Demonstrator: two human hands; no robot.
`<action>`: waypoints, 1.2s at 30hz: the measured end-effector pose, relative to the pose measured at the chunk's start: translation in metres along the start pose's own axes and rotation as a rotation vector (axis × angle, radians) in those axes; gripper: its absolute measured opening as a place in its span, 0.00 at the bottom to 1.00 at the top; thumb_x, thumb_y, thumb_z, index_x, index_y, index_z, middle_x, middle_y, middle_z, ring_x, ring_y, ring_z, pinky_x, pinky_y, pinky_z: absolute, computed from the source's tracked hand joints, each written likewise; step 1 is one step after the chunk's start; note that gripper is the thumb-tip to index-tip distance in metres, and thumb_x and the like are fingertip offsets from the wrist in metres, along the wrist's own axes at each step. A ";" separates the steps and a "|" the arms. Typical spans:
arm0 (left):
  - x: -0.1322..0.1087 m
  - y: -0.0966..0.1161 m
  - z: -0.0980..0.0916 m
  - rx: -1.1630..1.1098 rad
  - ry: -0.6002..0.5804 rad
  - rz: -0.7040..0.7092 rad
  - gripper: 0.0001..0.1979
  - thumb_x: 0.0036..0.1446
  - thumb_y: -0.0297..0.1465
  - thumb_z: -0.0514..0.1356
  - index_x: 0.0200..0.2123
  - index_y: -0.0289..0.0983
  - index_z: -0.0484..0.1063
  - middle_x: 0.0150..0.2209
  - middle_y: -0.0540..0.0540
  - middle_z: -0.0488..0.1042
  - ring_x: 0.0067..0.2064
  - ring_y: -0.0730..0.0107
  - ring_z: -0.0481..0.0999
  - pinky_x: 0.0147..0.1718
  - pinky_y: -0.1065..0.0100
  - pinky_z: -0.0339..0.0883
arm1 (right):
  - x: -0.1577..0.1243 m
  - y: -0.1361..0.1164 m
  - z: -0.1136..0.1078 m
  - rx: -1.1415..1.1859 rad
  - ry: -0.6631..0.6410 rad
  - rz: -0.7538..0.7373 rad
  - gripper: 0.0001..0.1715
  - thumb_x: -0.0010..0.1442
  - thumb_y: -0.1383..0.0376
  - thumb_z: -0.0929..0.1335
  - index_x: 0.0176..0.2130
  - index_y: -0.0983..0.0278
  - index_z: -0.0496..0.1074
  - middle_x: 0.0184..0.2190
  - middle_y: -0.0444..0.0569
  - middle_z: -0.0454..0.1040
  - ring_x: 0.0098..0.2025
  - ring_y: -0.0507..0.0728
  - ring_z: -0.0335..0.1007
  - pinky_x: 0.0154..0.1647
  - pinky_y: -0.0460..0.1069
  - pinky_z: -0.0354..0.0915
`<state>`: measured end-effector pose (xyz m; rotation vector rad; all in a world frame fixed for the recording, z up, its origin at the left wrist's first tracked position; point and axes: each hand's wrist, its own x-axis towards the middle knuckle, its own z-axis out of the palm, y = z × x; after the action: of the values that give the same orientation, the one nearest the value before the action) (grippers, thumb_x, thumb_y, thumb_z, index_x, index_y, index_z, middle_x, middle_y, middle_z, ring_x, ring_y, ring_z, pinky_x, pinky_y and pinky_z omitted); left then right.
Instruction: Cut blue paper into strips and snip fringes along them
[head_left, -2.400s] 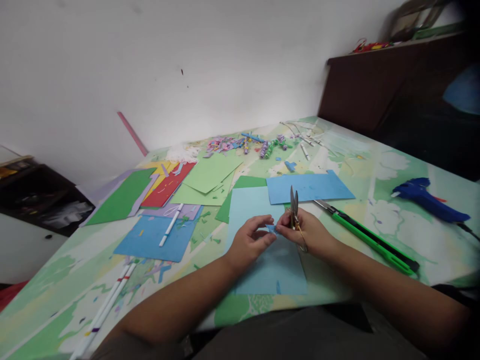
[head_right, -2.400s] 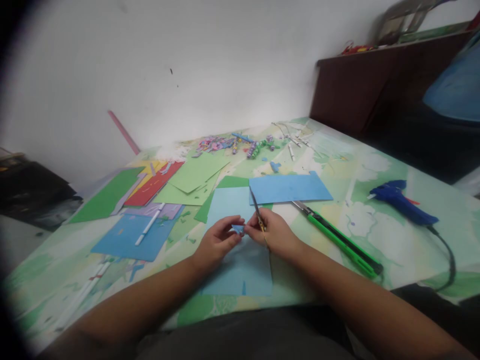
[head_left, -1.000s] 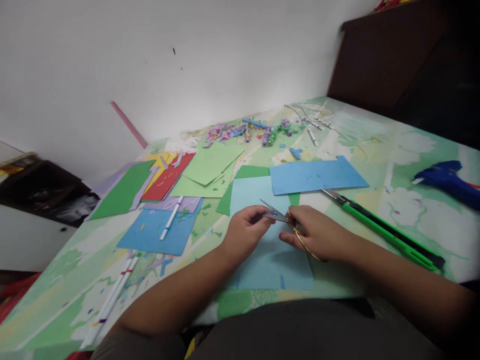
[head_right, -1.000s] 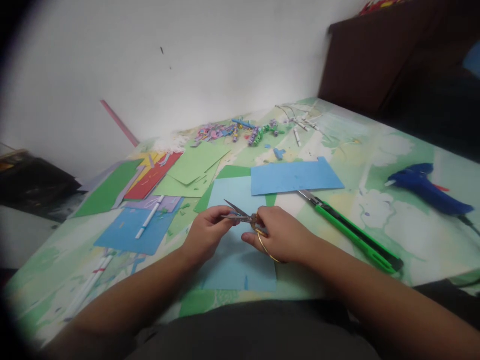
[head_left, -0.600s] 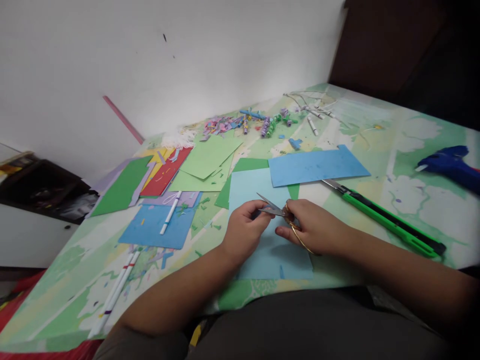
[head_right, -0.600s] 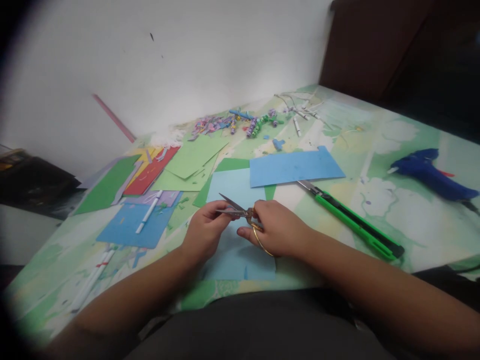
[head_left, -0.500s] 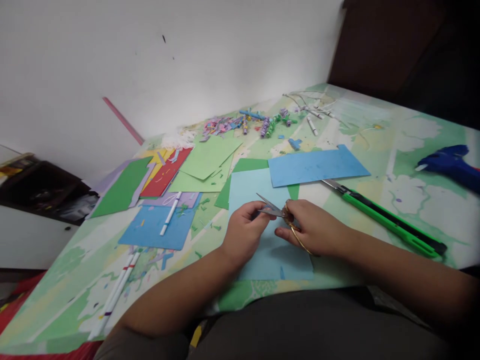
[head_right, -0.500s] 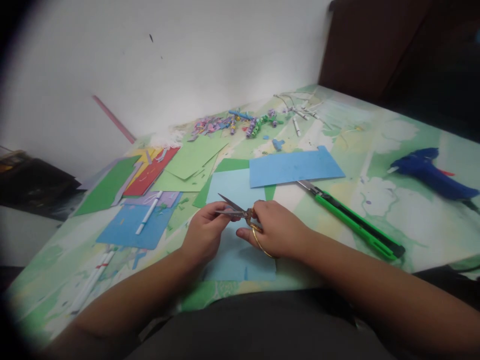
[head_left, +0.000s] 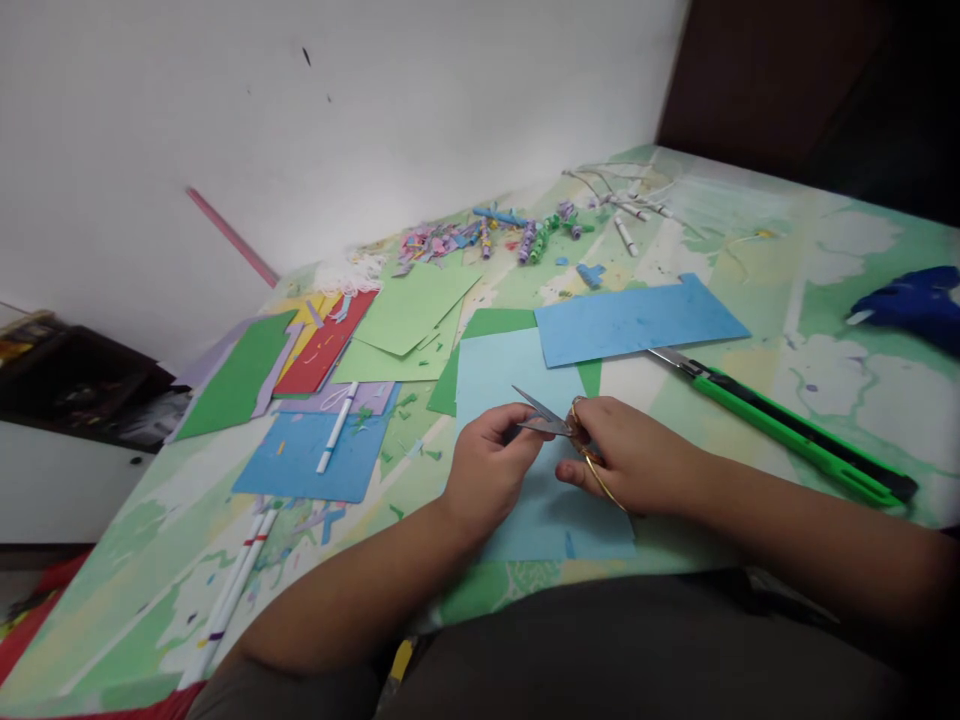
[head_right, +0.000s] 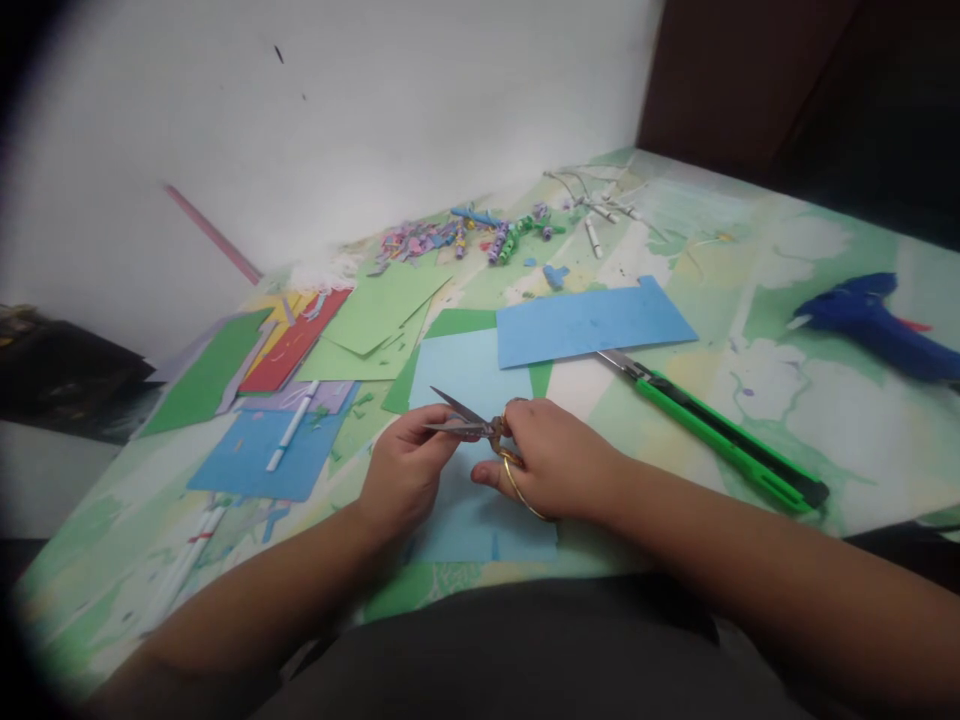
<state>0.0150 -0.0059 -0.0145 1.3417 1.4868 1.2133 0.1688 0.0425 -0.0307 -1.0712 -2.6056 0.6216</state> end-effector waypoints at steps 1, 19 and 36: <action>0.000 0.000 0.000 0.006 0.004 0.000 0.04 0.47 0.27 0.57 0.23 0.36 0.71 0.23 0.52 0.71 0.29 0.74 0.68 0.32 0.72 0.61 | 0.000 0.000 0.001 -0.005 0.000 0.003 0.17 0.50 0.52 0.64 0.28 0.64 0.59 0.26 0.49 0.66 0.30 0.56 0.59 0.27 0.48 0.54; 0.002 0.002 -0.009 0.116 -0.070 0.009 0.06 0.48 0.26 0.56 0.22 0.37 0.71 0.25 0.50 0.73 0.31 0.72 0.70 0.34 0.70 0.62 | 0.001 0.006 0.005 -0.158 -0.039 -0.011 0.18 0.54 0.52 0.61 0.31 0.66 0.63 0.26 0.51 0.67 0.29 0.58 0.64 0.27 0.49 0.55; 0.005 0.001 -0.013 0.129 -0.086 0.011 0.06 0.46 0.26 0.56 0.21 0.36 0.72 0.25 0.51 0.72 0.31 0.72 0.69 0.32 0.70 0.61 | 0.002 0.007 0.006 -0.237 -0.018 -0.011 0.24 0.53 0.47 0.61 0.31 0.66 0.65 0.24 0.51 0.70 0.28 0.58 0.66 0.24 0.48 0.53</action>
<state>0.0024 -0.0031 -0.0100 1.4701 1.5199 1.0683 0.1687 0.0466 -0.0394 -1.1211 -2.7509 0.3268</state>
